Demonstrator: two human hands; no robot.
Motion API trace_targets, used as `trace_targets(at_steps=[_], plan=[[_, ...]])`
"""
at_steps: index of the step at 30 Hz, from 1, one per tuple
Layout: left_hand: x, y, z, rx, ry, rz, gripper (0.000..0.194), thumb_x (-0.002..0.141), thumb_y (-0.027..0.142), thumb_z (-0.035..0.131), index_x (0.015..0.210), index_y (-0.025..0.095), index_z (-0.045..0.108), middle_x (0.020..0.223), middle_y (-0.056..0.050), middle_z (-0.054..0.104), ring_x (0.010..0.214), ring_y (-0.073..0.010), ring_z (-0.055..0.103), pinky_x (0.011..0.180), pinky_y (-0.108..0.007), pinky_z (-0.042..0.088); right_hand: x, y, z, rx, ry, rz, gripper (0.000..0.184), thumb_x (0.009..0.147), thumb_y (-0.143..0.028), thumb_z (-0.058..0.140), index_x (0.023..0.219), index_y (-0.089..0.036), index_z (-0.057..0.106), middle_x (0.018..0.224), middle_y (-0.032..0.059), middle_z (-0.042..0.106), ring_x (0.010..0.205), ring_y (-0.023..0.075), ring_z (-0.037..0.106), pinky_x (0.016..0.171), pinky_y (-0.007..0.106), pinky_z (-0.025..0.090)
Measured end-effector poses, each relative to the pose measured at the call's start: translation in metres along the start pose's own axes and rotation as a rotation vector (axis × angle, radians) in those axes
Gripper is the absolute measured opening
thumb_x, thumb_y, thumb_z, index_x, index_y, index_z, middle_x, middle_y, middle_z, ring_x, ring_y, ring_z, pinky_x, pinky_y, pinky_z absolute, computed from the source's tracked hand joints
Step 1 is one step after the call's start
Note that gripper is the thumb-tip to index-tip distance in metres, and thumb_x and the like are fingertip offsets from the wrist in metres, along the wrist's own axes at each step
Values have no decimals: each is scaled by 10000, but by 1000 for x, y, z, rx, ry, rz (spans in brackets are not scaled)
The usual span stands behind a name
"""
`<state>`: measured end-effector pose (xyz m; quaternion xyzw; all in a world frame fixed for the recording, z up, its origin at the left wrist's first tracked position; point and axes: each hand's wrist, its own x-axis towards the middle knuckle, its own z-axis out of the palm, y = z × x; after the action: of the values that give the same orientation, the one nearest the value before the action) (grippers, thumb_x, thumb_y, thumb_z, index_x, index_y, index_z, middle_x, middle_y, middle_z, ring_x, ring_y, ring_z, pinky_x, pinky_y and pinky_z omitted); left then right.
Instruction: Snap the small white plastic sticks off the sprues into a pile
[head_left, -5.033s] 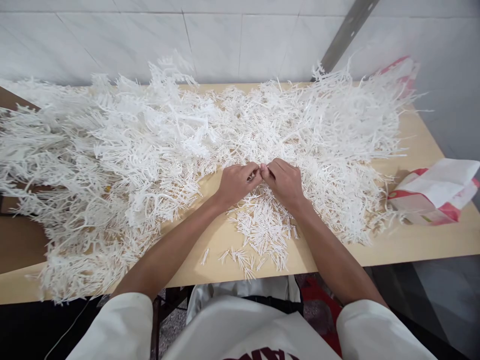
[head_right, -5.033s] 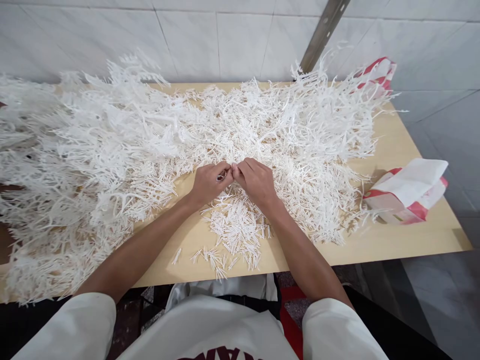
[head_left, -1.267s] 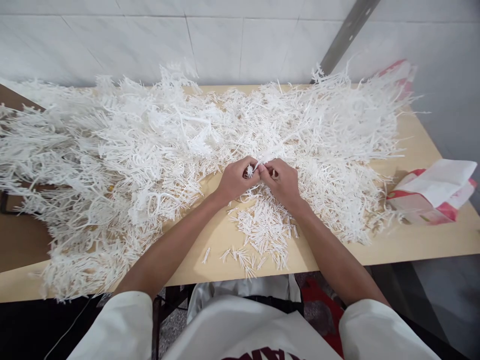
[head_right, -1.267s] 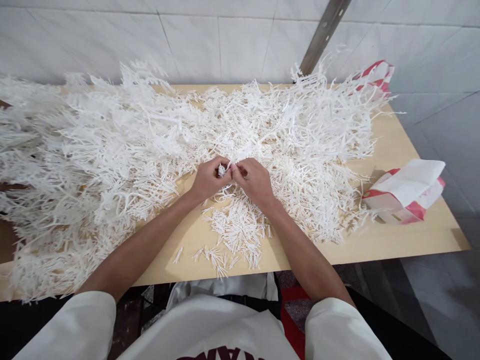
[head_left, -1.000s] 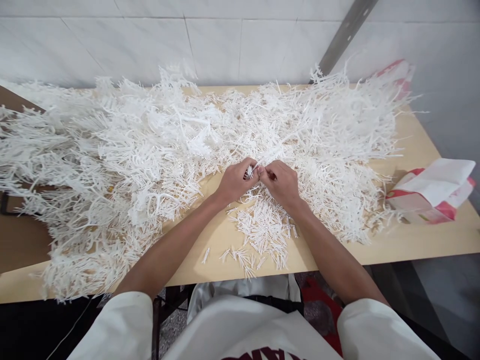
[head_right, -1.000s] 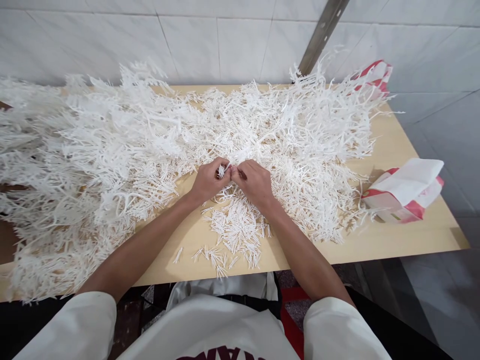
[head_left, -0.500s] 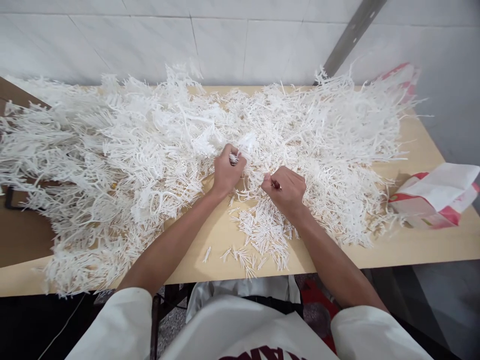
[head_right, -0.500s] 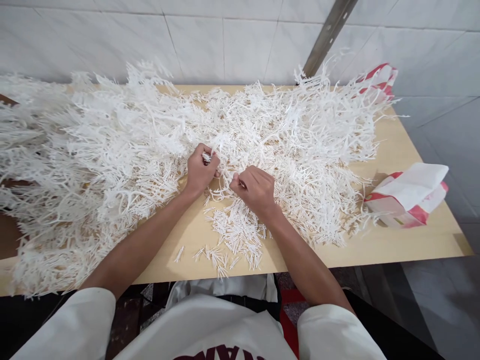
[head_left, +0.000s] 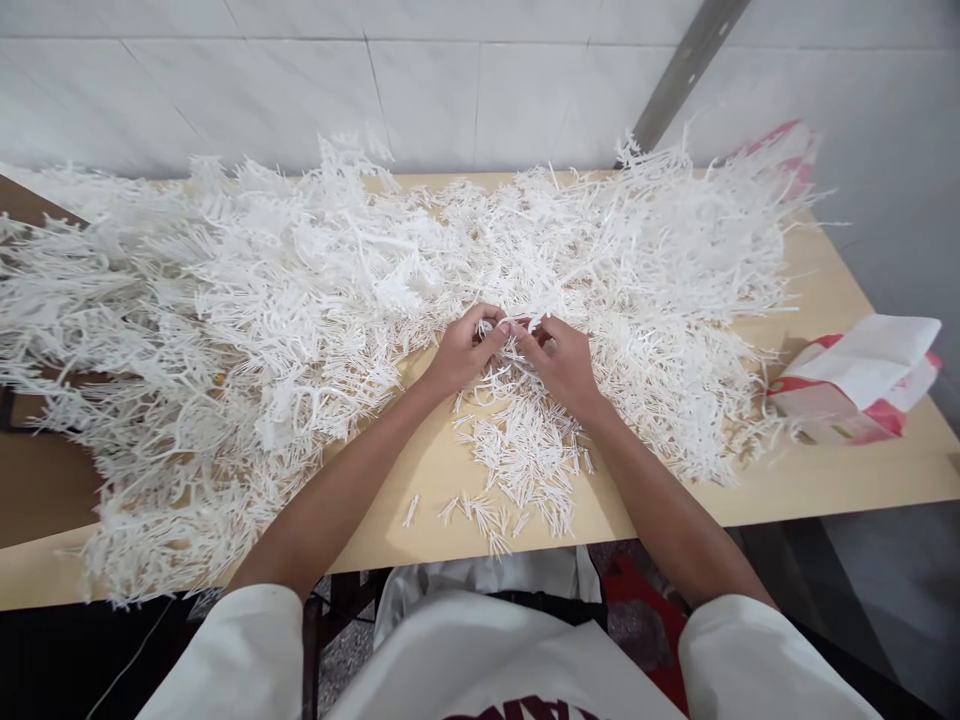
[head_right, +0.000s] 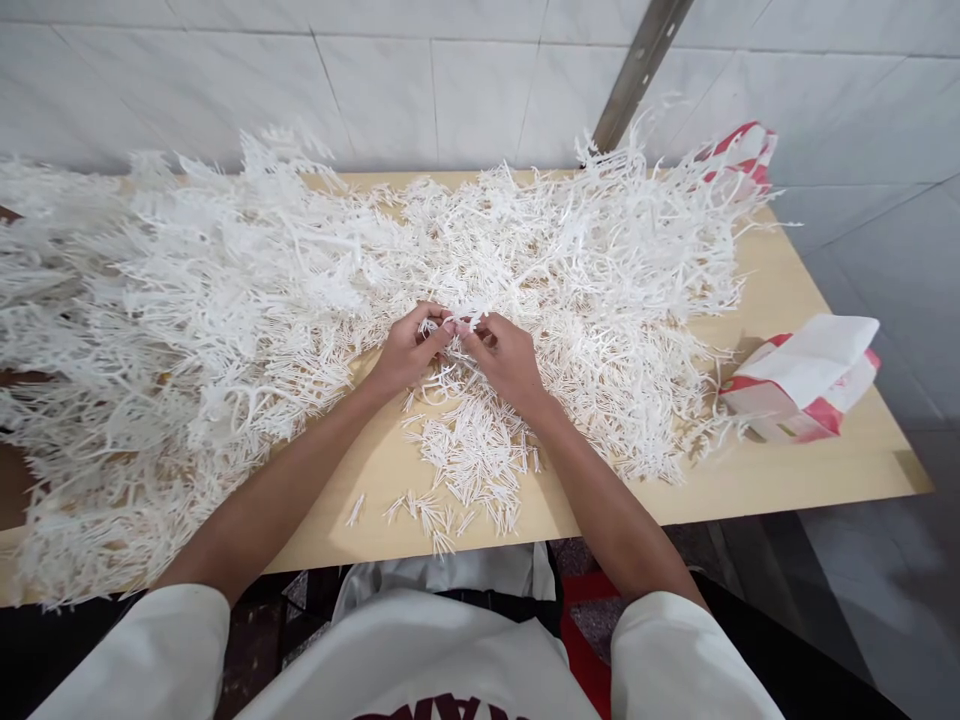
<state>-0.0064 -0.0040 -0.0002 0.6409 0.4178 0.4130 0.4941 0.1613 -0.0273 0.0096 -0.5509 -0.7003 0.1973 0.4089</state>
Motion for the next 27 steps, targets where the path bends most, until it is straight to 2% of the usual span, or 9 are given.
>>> trace_targets(at_steps=[4,8,10,12,14,16,19,24,27], plan=[[0,2,0,-26,-11,-11,202,849,383,572,892,186,560,719,41,521,484,-18,426,444,-149,376,-1,0,-3,89,-3,-13,230,920,-377,492,878,-213,647,778,1,661,692,113,591,672,271,462],[0,5,-1,-16,-94,-4,220,845,390,568,831,170,573,628,52,471,459,-22,368,429,-161,330,-1,3,-1,134,38,81,239,837,-425,619,968,-225,640,809,-3,685,697,121,616,668,272,472],[-1,6,-2,1,-124,7,249,838,410,576,797,164,577,611,49,461,452,-25,363,423,-170,321,-1,3,0,165,74,144,269,812,-465,640,919,-218,623,728,-19,655,643,110,591,604,257,447],[-2,7,-3,31,-133,42,277,820,429,602,757,160,578,605,45,460,459,-28,366,421,-175,305,-2,1,0,180,37,163,313,842,-511,583,786,-204,613,613,-35,587,568,92,536,539,244,403],[-2,7,-3,44,-117,70,304,813,452,611,741,158,579,611,41,470,467,-31,373,422,-179,299,-2,-2,-2,180,-61,136,379,878,-532,514,743,-197,629,588,-31,569,549,86,516,524,243,388],[-2,6,-3,38,-78,76,323,815,480,607,764,162,588,625,39,487,472,-34,383,425,-182,305,-1,-5,-3,183,-126,102,357,868,-531,534,835,-204,674,708,-8,656,617,99,573,575,248,432],[-1,3,-2,81,-8,96,329,819,500,605,806,171,594,652,35,518,497,-42,404,447,-185,326,0,-4,-4,142,-121,56,348,841,-532,578,948,-222,696,912,26,727,745,134,642,680,274,486],[-1,-2,2,210,39,160,241,860,411,564,789,181,561,640,47,526,511,-43,411,500,-185,348,2,4,-5,-5,-129,-37,370,878,-548,509,894,-222,684,792,19,709,692,140,619,672,279,458],[-1,-2,3,248,44,180,190,862,356,544,785,182,543,640,53,531,507,-40,407,514,-183,351,2,4,-7,15,-151,-14,366,884,-550,497,840,-218,642,684,-4,651,626,121,573,636,263,432]])
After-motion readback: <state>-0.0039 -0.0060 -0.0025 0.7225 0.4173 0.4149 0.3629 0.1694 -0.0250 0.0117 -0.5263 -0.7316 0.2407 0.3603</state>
